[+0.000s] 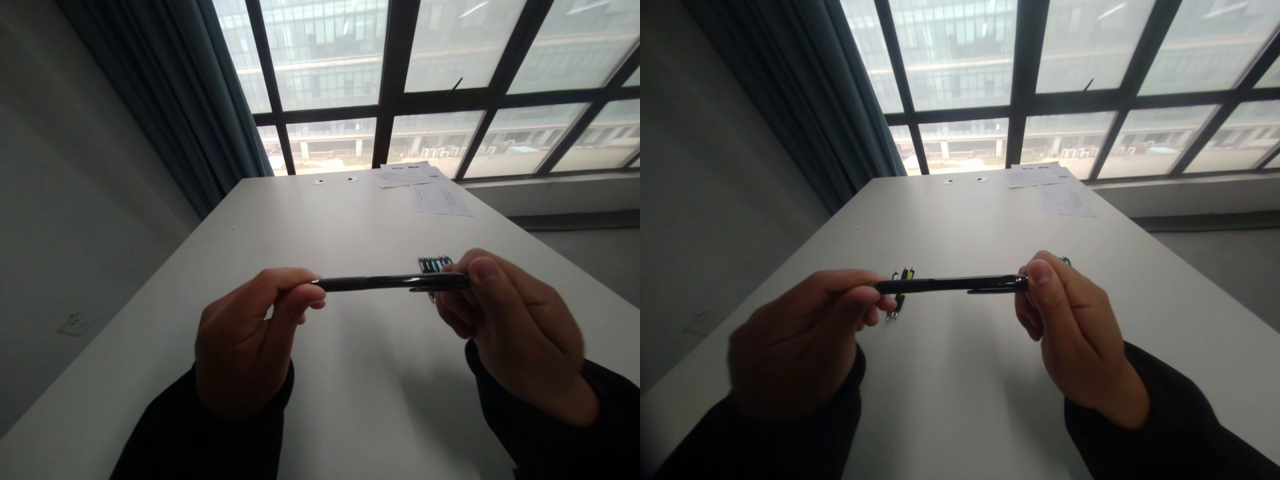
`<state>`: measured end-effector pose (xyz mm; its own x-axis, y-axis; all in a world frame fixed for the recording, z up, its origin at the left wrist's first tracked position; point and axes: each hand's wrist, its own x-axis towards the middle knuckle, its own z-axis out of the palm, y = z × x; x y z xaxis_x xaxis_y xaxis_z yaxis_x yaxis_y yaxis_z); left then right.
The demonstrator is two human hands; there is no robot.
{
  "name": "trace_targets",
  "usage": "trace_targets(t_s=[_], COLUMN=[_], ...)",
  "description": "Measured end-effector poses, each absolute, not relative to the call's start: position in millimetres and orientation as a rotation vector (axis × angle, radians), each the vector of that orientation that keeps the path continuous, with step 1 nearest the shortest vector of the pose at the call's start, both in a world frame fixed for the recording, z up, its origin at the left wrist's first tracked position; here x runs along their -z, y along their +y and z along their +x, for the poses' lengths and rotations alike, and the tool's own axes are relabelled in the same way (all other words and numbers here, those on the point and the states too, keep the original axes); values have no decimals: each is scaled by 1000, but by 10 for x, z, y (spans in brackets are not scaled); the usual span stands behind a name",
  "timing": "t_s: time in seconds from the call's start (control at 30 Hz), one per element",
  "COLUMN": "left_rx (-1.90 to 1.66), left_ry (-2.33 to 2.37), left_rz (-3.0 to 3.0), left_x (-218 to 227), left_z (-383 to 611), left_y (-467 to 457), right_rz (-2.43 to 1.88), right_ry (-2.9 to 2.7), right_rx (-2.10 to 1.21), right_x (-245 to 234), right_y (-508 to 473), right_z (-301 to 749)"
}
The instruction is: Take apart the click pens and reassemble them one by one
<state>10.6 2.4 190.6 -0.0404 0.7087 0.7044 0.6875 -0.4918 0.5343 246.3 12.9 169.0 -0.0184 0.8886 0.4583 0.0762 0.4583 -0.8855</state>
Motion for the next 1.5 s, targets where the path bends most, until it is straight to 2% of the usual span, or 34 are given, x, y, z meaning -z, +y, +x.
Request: trace_targets(t_s=[0.27, 0.7, 0.93, 1.03, 1.2, 1.5], left_rx=[-1667, -1669, -1592, -1375, -1113, -1085], left_ry=[1550, 1063, 817, 916, 976, 1050], left_rz=[2074, 1593, 1486, 1740, 2599, 2829], left_x=[-1871, -1857, -1796, -1785, -1728, -1640], left_z=[106, 102, 151, 214, 301, 300], left_y=[48, 108, 121, 74, 121, 154], right_rz=[-961, -932, -928, -891, -857, -909], right_ry=[-1457, -1564, -2179, -2350, -2100, -2160], right_rx=[-865, -832, -876, -942, -836, -431], right_x=[-1706, -1627, -1629, -1654, -1668, -1655], right_y=[153, 165, 125, 147, 173, 182], right_z=[2471, 2499, 2294, 2277, 2379, 2346])
